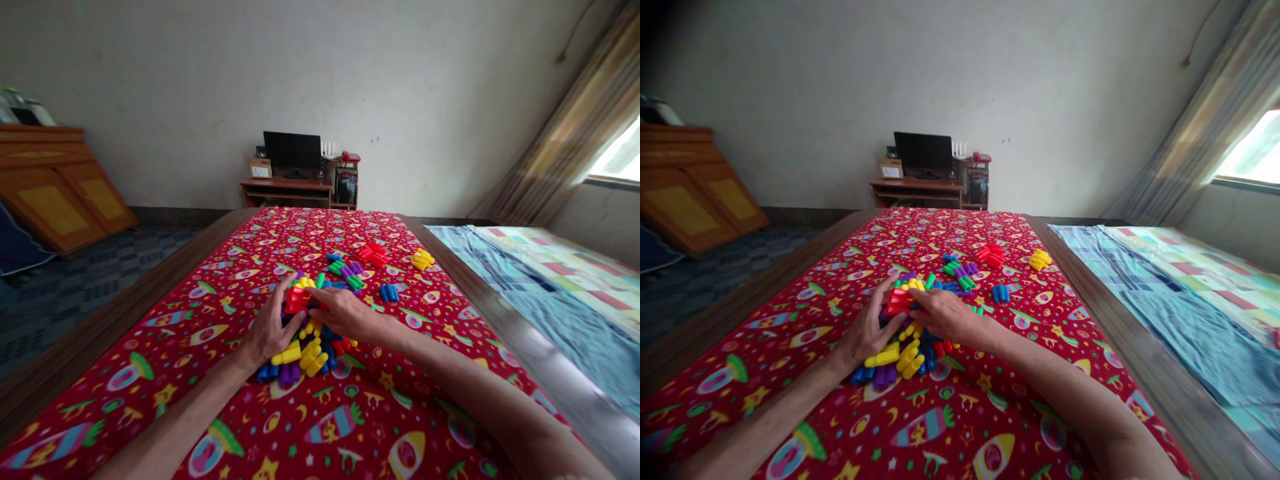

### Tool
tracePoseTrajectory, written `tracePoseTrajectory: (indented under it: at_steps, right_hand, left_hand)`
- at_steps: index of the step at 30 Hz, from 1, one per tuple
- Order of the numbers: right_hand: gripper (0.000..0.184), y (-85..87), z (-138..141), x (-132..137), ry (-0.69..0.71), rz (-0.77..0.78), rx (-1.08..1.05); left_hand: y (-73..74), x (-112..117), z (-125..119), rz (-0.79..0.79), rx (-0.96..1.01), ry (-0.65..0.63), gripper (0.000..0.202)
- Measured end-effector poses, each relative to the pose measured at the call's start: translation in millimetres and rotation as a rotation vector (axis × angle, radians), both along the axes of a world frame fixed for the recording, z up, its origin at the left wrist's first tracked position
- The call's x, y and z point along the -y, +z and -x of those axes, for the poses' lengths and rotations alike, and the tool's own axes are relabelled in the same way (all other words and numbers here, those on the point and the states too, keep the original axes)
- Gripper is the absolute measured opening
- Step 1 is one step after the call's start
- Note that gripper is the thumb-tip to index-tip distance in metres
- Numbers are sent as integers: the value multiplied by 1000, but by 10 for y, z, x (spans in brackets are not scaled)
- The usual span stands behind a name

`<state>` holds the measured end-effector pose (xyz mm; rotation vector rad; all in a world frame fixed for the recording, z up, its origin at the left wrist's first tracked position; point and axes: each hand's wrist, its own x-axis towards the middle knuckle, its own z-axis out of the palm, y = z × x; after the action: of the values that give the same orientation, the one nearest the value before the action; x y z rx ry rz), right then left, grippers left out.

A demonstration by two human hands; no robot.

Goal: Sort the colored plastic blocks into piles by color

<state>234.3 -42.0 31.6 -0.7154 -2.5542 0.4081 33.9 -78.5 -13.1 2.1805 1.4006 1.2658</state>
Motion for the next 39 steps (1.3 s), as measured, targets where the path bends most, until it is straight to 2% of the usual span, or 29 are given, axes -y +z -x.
tracePoseTrajectory:
  at_steps: [4, 9, 13, 15, 18, 20, 22, 26, 32, 36, 39]
  right_hand:
    - [26, -49, 47, 8, -131, 137, -144]
    - [17, -11, 70, -22, -155, 224, -246]
    - [21, 98, -125, -308, -180, 256, -421]
    - [28, 129, -376, -563, -329, 240, -535]
    - [34, 65, -865, -933, -727, 145, -629]
    - [39, -40, -1154, -1091, -928, 152, -589]
    - [41, -153, -1341, -1172, -1040, 183, -505]
    - [37, -284, -1413, -1231, -1101, 223, -369]
    - [31, -287, -1344, -1256, -1124, 171, -186]
    - [26, -244, -1330, -1187, -1116, 117, -98]
    - [27, -101, -1271, -1099, -1085, 40, -56]
  left_hand:
    - [-3, -6, -12, -23, -56, -11, 65]
    - [-5, -26, -9, -13, -30, -2, 63]
    - [14, -19, -24, 29, -2, -35, 64]
    - [32, -12, -32, 1, -14, -66, 59]
    - [51, -12, -30, -51, -57, -75, 50]
    - [55, -21, -22, -75, -85, -76, 44]
    - [57, -32, -12, -99, -107, -81, 39]
    - [69, -39, -2, -105, -144, -74, 34]
    - [113, -15, -21, -86, -146, -66, 33]
    - [136, -10, -37, -85, -147, -69, 32]
    - [132, -13, -34, -91, -141, -74, 32]
